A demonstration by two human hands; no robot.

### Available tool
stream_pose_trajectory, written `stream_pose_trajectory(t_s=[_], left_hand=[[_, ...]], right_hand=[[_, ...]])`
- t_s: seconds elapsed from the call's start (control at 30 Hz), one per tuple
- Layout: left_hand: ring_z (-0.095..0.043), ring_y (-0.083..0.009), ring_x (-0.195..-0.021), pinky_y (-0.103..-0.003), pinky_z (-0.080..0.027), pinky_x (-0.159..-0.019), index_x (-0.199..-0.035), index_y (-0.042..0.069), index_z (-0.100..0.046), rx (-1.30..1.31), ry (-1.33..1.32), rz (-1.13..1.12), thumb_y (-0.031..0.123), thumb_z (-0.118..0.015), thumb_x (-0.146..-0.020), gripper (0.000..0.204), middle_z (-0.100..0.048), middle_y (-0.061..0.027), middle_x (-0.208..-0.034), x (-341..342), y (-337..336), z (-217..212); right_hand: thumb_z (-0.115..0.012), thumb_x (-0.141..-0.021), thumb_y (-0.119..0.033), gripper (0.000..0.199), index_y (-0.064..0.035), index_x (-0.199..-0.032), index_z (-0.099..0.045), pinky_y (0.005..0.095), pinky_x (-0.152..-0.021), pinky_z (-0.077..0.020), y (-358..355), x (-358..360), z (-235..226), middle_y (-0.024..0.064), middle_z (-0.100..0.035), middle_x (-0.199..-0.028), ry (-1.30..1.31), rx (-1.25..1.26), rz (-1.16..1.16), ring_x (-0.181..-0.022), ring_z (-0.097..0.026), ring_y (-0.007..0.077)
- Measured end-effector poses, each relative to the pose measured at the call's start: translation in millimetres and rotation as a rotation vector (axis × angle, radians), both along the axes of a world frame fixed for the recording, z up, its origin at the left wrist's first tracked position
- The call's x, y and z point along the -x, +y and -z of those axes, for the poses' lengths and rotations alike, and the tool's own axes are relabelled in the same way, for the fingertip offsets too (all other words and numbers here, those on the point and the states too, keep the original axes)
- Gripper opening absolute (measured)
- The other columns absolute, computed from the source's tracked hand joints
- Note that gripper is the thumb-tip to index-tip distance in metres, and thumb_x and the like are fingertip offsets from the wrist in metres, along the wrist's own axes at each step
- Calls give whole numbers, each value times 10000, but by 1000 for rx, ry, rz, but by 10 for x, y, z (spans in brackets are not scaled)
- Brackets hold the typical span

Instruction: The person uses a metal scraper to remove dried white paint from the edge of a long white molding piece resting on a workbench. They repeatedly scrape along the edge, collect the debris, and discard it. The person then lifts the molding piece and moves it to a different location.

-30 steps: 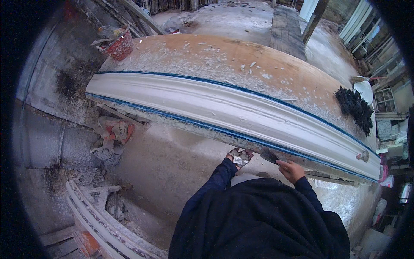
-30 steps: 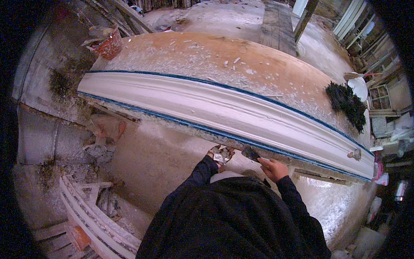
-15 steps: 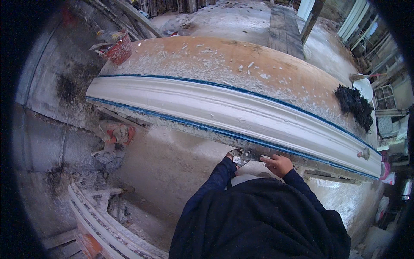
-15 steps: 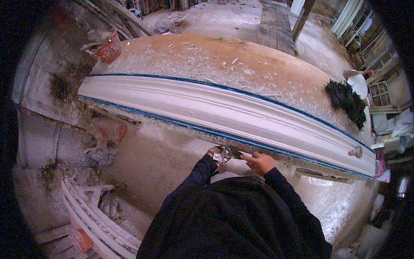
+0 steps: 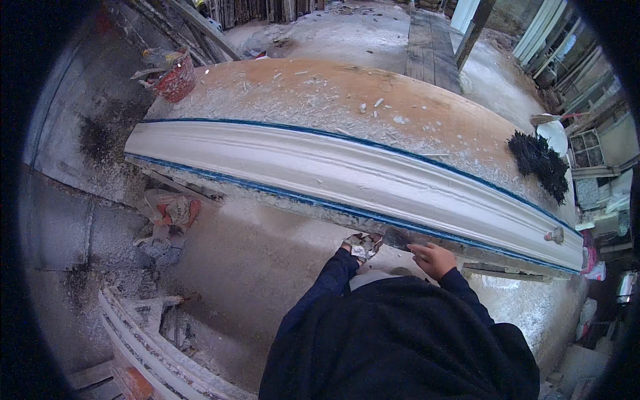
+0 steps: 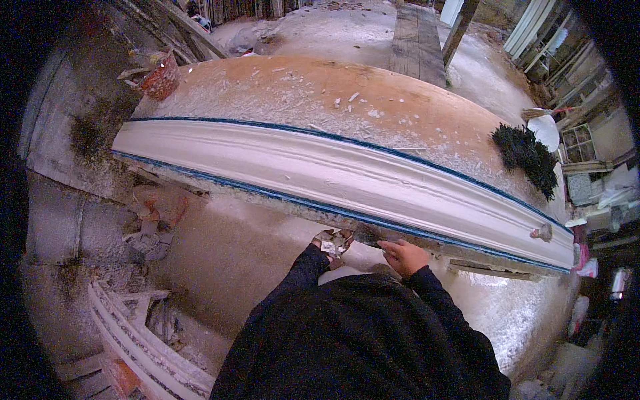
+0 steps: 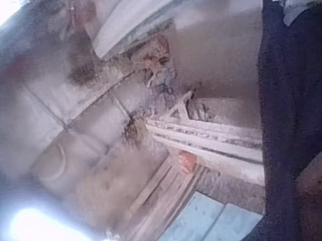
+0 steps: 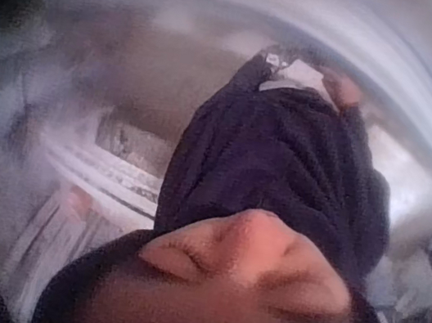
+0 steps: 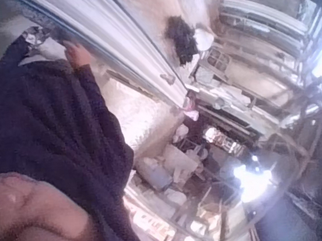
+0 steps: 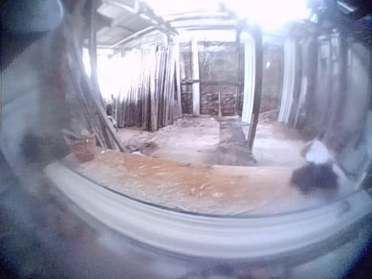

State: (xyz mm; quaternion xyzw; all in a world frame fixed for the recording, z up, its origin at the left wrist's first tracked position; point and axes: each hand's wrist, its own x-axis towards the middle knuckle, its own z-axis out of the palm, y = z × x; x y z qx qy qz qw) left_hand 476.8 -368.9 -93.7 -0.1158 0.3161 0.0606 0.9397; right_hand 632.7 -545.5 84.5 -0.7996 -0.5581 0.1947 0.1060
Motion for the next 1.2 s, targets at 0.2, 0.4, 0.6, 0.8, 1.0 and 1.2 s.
stream_pose_trajectory(t_s=[0.2, 0.4, 0.6, 0.8, 1.0, 1.2], left_hand=[[-567, -334, -886, -480, -461, -804, -1074, 10, -492, 11, -58, -37, 280, -356, -873, 363, -572, -175, -999, 16, 33, 1], [-567, -336, -894, -478, -456, -814, -1077, 7, -492, 81, -302, -61, 274, -363, -867, 363, -572, -181, -1001, 183, 57, 34], [-550, -299, -946, -442, -447, -832, -1074, 37, -508, -85, -319, -42, 276, -331, -863, 364, -574, -156, -1024, 146, 40, 342], [-532, -299, -952, -425, -435, -852, -1039, 18, -522, 64, -507, -114, 232, -307, -853, 356, -559, -146, -1025, 194, -11, 212], [-503, -350, -1032, -476, -417, -874, -1087, 22, -516, 81, -145, -394, 261, -340, -847, 382, -543, -156, -1101, 510, -286, -79], [-516, -336, -1012, -459, -423, -880, -978, 8, -559, -34, -117, -722, 278, -334, -849, 374, -588, -153, -1008, 1487, -738, -135]], right_hand=[[-588, -766, -303, 339, -283, -1102, -553, 386, -596, -469, 187, -13, 381, 107, -567, -722, 202, -83, 37, -695, -573, 292], [-606, -741, -229, 369, -297, -1100, -551, 384, -561, -470, 131, 20, 257, 84, -572, -767, 37, -143, -201, -650, -571, 277], [-617, -729, -191, 396, -291, -1106, -549, 377, -555, -469, 60, 126, 156, 76, -568, -763, 9, -220, -295, -652, -568, 275], [-619, -725, -182, 383, -266, -1096, -563, 366, -562, -469, -76, 68, 136, 79, -571, -744, 131, -252, -170, -653, -570, 272], [-612, -740, -206, 352, -276, -1083, -573, 360, -579, -477, -253, 80, 147, 76, -582, -765, 180, -237, -191, -670, -580, 272], [-599, -752, -217, 359, -279, -1104, -561, 363, -593, -478, -158, 344, 180, 78, -587, -802, 324, -182, -371, -683, -581, 276]])
